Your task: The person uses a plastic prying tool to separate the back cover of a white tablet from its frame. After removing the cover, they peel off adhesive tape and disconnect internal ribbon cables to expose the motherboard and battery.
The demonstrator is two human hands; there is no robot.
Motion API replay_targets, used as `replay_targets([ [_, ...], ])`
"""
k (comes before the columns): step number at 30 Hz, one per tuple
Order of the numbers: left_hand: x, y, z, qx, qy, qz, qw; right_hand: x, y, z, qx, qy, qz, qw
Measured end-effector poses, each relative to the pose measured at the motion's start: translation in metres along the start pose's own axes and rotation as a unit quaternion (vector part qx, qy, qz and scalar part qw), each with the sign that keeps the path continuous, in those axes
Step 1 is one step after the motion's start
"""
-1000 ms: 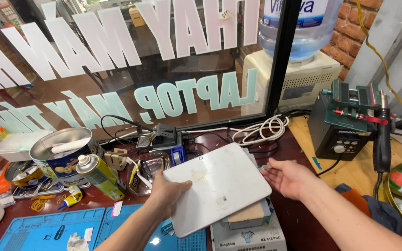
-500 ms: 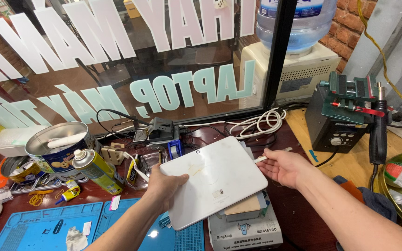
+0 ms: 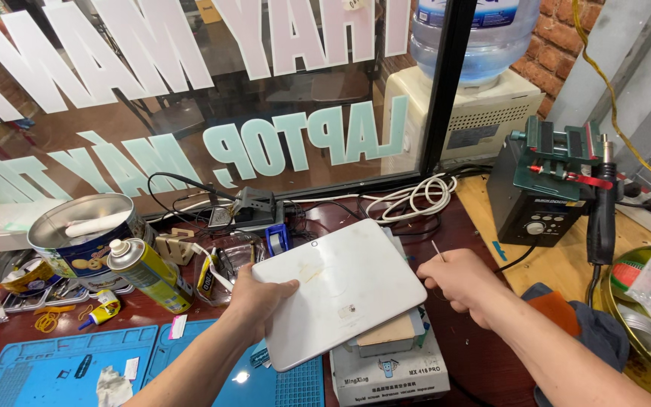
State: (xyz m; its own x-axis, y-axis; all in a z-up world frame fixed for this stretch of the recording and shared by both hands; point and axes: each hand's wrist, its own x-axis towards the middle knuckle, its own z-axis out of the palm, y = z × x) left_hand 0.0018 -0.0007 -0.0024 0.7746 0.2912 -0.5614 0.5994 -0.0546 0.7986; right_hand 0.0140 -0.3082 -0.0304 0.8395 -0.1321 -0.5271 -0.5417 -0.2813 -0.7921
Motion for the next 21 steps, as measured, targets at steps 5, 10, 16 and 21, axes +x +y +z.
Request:
replay_targets([
  [5,0.000,-0.001,0.002,-0.016,0.006,0.012,1.000,-0.018,-0.019,0.015,-0.123,0.045,-0.008,0.991],
  [10,0.001,-0.005,0.004,-0.020,0.025,0.013,0.999,-0.010,-0.019,0.015,-0.068,0.015,0.023,0.997],
  [16,0.003,-0.004,0.003,0.013,0.027,0.024,0.999,0.011,-0.015,0.018,-0.059,-0.025,0.049,0.997],
  [21,0.008,-0.007,0.005,0.001,0.027,0.009,1.000,0.015,-0.011,0.012,-0.086,-0.035,0.048,0.995],
])
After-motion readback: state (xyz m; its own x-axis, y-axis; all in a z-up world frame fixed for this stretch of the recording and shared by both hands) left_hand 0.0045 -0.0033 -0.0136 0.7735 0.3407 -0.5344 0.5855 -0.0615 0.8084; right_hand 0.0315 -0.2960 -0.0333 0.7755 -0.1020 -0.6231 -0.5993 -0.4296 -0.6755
